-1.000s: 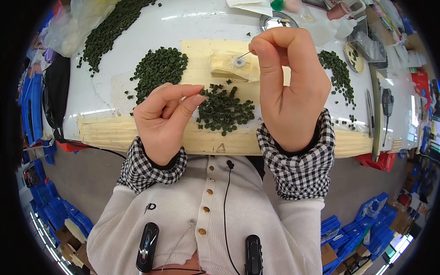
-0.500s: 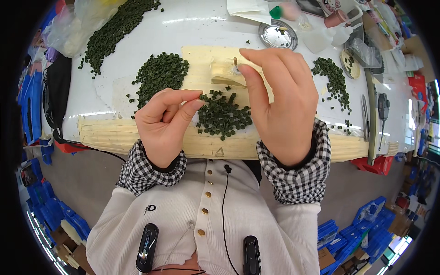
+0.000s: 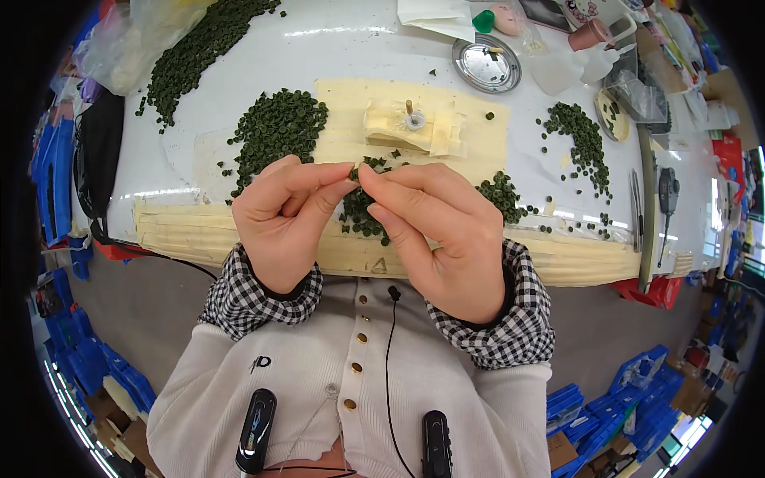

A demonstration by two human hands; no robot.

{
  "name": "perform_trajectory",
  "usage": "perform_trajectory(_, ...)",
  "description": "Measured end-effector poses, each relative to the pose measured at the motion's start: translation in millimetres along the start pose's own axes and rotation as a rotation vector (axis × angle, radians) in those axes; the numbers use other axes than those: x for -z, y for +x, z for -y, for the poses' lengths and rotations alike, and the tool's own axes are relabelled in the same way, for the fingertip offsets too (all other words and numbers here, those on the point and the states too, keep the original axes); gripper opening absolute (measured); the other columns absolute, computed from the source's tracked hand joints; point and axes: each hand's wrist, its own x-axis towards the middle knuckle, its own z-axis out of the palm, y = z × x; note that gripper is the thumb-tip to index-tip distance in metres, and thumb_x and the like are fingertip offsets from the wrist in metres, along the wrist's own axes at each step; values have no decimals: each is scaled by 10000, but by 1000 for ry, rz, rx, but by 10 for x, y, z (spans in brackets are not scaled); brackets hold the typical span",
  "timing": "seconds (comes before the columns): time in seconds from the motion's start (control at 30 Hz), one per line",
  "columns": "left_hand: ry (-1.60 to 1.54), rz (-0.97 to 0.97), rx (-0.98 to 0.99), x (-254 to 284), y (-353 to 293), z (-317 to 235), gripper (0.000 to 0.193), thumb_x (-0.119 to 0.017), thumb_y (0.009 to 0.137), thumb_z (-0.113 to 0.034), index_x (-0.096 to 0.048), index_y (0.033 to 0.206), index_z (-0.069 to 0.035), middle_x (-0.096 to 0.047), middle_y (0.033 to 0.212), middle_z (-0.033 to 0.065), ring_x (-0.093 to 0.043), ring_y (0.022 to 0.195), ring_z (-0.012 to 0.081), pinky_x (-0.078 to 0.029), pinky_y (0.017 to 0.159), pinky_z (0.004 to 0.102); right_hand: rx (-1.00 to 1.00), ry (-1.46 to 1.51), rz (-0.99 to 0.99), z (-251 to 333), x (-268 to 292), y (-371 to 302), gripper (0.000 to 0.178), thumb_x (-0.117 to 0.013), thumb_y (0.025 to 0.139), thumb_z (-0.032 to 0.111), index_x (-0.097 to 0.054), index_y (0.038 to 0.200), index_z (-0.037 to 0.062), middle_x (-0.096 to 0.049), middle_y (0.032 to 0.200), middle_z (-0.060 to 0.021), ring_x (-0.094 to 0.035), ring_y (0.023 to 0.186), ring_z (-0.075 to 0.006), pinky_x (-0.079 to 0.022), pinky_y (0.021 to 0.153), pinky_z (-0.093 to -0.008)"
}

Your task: Manually picking small green components from a pile and precisely mounting them onto a white pin-based assembly fixture.

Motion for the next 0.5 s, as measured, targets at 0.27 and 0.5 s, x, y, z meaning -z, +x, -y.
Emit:
perform_trajectory(0.27, -118, 51, 83, -7, -2, 32, 172, -723, 752, 12, -715, 921, -20, -396, 552, -36, -333, 512, 49, -273, 479, 215, 74, -76, 45, -33, 46, 20, 323, -670, 759, -45, -668, 1078, 8, -648, 925, -110, -606, 766, -218, -496, 664, -279)
perform_trajectory(0.5, -117, 54, 77, -2, 15, 7, 169, -729, 751, 3, -716, 918, -20, -423, 556, -39, -331, 505, 38, -283, 481, 205, 80, -20, 50, -112, 61, 2, 316, -664, 766, -40, -667, 1080, 1, -646, 942, -119, -616, 779, -209, -499, 681, -270)
